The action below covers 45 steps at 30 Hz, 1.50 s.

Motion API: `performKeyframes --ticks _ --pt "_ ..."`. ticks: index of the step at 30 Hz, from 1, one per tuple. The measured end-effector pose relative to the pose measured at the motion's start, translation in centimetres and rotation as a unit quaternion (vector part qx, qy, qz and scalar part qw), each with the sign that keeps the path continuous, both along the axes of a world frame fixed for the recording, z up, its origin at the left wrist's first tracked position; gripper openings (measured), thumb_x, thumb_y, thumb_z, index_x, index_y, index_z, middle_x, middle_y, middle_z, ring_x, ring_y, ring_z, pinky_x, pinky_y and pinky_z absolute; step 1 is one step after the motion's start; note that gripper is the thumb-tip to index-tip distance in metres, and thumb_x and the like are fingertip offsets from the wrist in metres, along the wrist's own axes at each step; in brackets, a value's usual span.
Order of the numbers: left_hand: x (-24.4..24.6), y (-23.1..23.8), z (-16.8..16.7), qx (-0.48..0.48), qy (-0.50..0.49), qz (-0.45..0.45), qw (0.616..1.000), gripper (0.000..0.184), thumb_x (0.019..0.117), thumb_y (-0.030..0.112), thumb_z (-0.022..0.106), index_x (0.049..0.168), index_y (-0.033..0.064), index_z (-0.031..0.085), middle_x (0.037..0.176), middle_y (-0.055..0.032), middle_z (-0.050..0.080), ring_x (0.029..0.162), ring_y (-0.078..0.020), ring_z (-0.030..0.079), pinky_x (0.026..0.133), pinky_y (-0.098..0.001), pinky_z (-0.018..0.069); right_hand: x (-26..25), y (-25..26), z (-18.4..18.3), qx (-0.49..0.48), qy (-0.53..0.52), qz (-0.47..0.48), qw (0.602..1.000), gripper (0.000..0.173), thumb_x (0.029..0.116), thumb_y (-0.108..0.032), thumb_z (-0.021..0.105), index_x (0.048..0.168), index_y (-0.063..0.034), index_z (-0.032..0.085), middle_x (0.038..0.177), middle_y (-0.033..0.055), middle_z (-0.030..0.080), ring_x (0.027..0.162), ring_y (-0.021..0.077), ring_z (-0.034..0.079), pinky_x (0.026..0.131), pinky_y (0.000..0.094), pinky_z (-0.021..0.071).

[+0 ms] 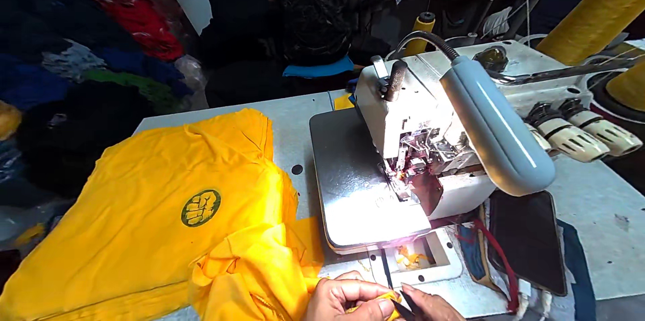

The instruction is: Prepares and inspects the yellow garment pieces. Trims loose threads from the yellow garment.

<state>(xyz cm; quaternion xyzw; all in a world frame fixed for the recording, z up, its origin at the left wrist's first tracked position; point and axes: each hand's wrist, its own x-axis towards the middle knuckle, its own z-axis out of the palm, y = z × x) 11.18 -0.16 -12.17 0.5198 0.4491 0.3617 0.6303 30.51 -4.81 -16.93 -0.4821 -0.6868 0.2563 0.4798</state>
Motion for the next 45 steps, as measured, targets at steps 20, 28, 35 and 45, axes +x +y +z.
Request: performKeyframes --ticks 20,28,35,45 --pt "0.1 0.0 -0.2 0.022 0.016 -0.035 0.999 0.005 0.0871 0.002 0.074 0.091 -0.0003 0.077 0.086 0.0007 0.069 0.073 0.0020 0.060 0.065 -0.0143 0.0508 0.2 0.7 1.7 -0.164 0.165 0.025 0.972 0.033 0.0922 -0.010 0.074 0.117 0.0084 0.064 0.082 0.0012 0.068 0.065 -0.0040 0.054 0.060 0.0155 0.0465" --pt "-0.4 -0.1 -0.1 0.016 0.020 -0.017 1.000 0.006 0.0860 0.002 0.076 0.091 0.0015 0.079 0.087 0.0002 0.072 0.077 -0.0008 0.066 0.070 -0.0176 0.0557 -0.3 1.0 2.8 -0.239 0.242 0.007 0.940 0.010 0.0935 -0.002 0.066 0.103 -0.0046 0.063 0.077 -0.0097 0.064 0.060 -0.0046 0.056 0.054 0.0163 0.0473" --pt "-0.3 0.2 -0.1 0.010 0.014 -0.006 1.000 0.009 0.0883 0.001 0.073 0.093 0.0024 0.080 0.087 0.0010 0.072 0.082 -0.0013 0.065 0.076 -0.0180 0.0553 0.8 0.3 0.2 -0.020 0.061 0.035 0.997 0.029 0.0984 -0.012 0.068 0.120 0.0065 0.061 0.087 0.0157 0.063 0.072 0.0088 0.057 0.066 0.0184 0.0491" --pt "-0.4 0.5 -0.4 0.024 0.021 -0.040 0.999 0.007 0.0874 0.004 0.075 0.091 0.0043 0.081 0.083 0.0032 0.070 0.080 0.0001 0.062 0.073 -0.0167 0.0505 3.4 1.9 1.5 0.027 -0.057 0.076 0.995 0.024 0.0944 -0.015 0.075 0.114 -0.0017 0.072 0.083 0.0135 0.065 0.073 0.0140 0.062 0.064 0.0210 0.0514"
